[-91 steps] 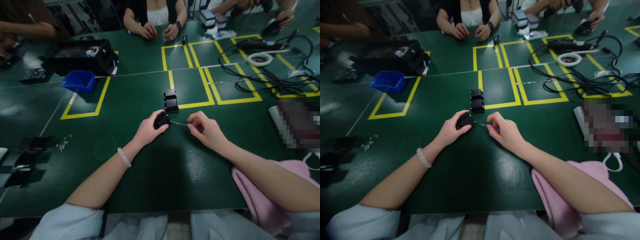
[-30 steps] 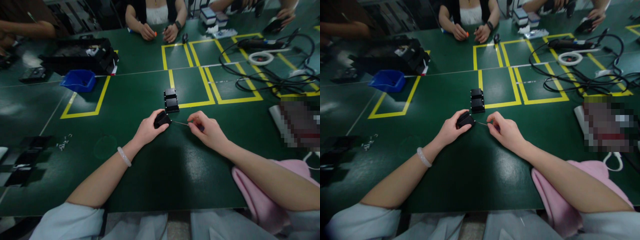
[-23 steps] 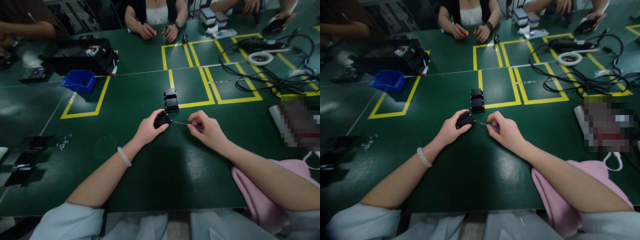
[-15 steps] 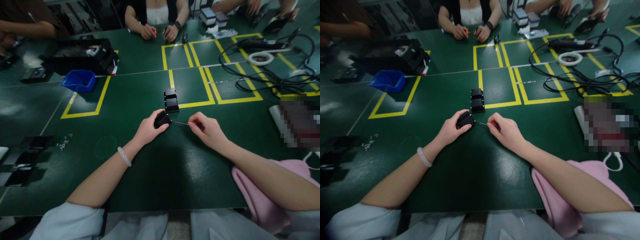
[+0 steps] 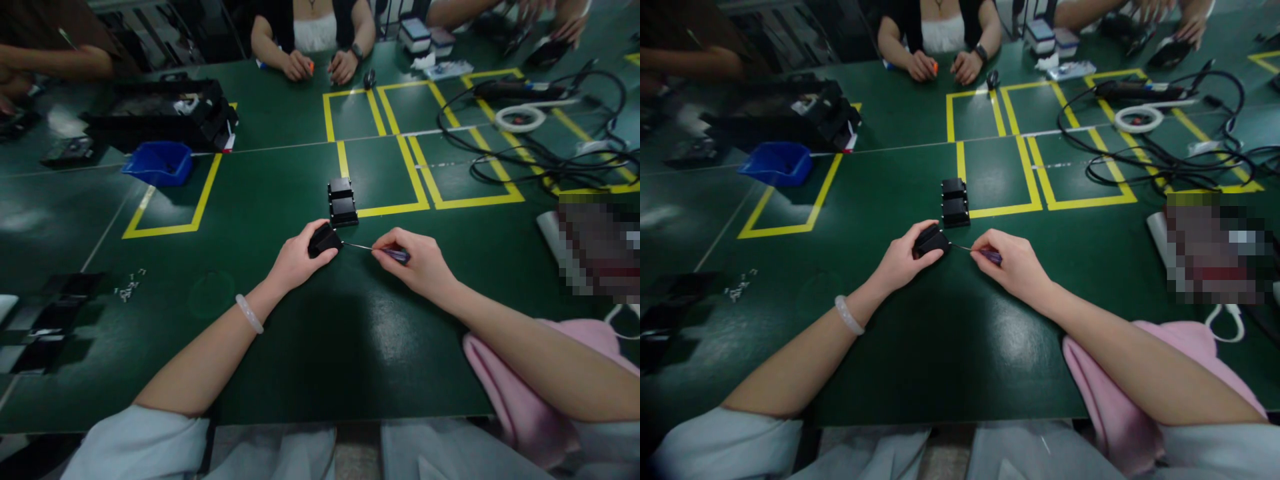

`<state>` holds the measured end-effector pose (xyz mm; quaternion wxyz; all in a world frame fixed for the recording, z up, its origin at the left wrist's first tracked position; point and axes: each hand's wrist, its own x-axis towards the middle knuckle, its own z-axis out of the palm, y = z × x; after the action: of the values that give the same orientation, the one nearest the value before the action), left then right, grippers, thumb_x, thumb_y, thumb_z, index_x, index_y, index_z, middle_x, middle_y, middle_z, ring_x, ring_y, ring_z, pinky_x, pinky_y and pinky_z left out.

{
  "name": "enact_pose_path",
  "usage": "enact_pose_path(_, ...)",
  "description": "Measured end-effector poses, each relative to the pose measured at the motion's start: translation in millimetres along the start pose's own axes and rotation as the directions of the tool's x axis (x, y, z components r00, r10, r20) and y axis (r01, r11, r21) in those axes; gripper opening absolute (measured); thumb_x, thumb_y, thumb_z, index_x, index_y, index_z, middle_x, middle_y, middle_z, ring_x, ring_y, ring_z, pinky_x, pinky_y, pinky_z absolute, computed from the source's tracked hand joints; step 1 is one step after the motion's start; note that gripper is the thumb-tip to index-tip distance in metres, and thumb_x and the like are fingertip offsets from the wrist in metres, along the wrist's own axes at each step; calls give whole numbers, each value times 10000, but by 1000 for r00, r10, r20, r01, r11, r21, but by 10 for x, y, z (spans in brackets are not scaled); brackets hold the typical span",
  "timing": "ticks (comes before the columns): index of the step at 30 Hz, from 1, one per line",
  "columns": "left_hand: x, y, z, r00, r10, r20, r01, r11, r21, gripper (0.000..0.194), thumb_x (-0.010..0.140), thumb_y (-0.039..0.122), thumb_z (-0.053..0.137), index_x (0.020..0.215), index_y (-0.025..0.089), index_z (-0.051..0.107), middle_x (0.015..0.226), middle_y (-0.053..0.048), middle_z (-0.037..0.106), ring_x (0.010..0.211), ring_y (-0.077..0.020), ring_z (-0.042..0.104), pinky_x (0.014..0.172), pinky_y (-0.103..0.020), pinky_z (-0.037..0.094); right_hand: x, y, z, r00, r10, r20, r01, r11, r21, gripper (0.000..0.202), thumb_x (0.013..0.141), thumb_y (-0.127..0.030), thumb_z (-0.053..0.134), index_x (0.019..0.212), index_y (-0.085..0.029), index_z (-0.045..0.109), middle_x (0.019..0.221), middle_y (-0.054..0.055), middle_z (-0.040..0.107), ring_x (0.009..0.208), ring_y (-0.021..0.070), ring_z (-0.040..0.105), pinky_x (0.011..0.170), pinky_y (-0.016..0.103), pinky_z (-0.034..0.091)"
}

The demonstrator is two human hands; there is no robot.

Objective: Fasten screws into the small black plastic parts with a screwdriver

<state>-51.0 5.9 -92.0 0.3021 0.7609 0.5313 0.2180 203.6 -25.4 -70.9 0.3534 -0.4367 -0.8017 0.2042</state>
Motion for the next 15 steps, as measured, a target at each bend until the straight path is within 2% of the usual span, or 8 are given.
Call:
enact_pose_path(3,-1,-2,-1,1000,0,1,0,1000,7,648,875,500,634,1435,214,478,1222,-96,686,1050,-289,685,880,-392,537,-4,5,-5,1000,-4,2,4,1000,27,76,944,-245,596,895,-195,627,834,14,699,749,140,648,695,257,465)
enact_pose_path(8,-4,-14,3,1000,9,-1,-9,1000,-2,656,876,528,625,1438,223,474,1211,-88,689,1036,-282,688,868,-382,542,-16,-6,-18,996,74,59,-79,994,82,158,1003,-313,485,955,-207,593,679,-32,623,574,115,577,581,248,410)
enact_pose_path(12,-9,-9,0,1000,13,5,-13,1000,-13,662,876,543,614,1439,225,470,1218,-89,686,1046,-282,687,873,-385,551,-28,-12,-9,993,109,50,-112,992,62,66,968,-286,518,976,-227,547,658,-44,604,554,122,560,577,252,408)
enact_pose_path(15,-9,-4,-3,1000,14,0,-14,1000,-11,655,876,536,613,1436,226,473,1218,-93,686,1048,-284,687,881,-395,551,-31,-9,1,997,77,17,-77,997,27,31,938,-256,556,932,-229,542,729,-18,633,622,132,597,607,255,432)
